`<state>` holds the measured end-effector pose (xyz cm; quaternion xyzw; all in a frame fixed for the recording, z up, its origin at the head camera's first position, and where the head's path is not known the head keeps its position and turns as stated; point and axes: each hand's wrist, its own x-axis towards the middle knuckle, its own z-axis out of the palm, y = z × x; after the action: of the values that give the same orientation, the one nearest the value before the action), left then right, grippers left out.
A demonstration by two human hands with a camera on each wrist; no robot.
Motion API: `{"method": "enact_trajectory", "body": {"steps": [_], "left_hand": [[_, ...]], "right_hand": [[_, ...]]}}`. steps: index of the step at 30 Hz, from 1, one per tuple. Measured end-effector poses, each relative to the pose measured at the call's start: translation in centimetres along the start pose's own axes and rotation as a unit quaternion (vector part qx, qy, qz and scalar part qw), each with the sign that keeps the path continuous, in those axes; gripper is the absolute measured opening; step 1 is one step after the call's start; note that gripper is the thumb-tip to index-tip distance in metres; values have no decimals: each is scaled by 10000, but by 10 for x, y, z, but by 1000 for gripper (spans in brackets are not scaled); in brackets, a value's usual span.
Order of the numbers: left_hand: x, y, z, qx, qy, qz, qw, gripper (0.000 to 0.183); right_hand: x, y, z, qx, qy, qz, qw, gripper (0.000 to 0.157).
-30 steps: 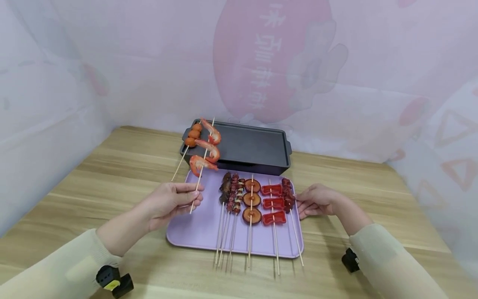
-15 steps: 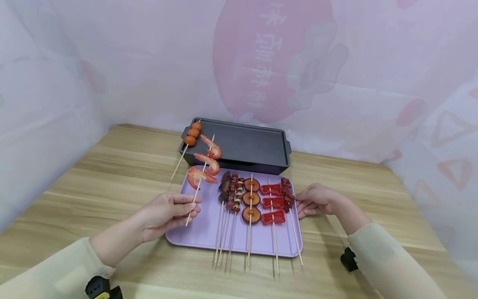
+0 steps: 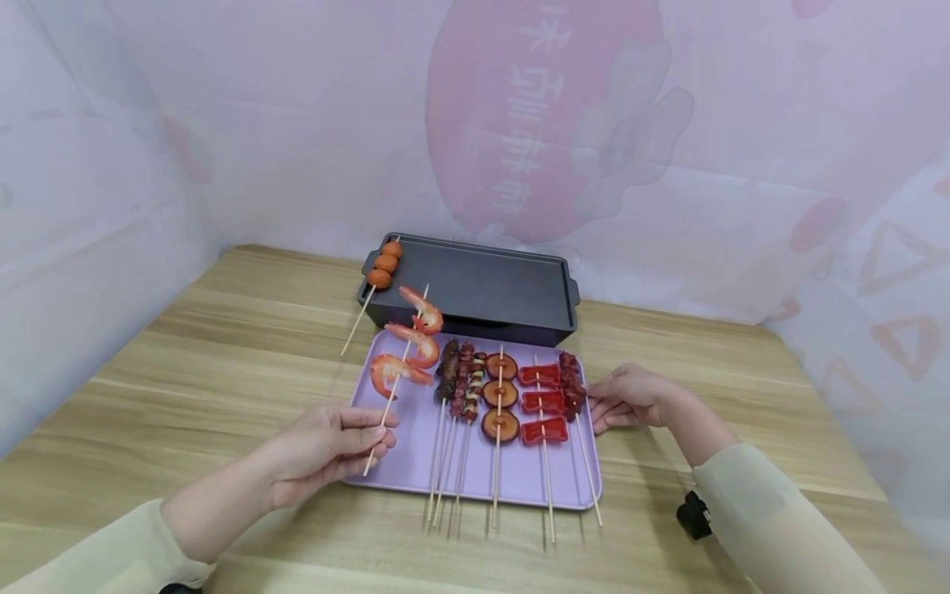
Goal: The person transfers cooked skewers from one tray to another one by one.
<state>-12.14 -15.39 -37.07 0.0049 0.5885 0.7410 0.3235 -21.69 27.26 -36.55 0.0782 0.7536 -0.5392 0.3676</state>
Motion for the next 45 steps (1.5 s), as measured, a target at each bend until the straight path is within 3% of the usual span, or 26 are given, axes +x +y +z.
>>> {"method": "enact_trajectory", "body": {"steps": [14, 21, 31, 37, 45], "left_hand": [[-21, -18, -5, 38, -533, -155, 9984, 35], [-19, -22, -5, -57, -528, -234, 9983, 37], [-11, -16, -9, -51, -452, -248, 9987, 37], [-6, -12, -7, 507, -334, -255, 9978, 42], [3, -11, -2, 1372, -264, -92, 9902, 35]], "right_hand": [[2, 1, -2, -26, 40, 37, 10000, 29], [2, 2, -3, -2, 22, 38, 10000, 29], [3, 1, -1, 35, 10, 53, 10000, 29], [3, 2, -1, 4, 14, 49, 10000, 28], [2, 1, -1, -11, 39, 31, 10000, 29]]}}
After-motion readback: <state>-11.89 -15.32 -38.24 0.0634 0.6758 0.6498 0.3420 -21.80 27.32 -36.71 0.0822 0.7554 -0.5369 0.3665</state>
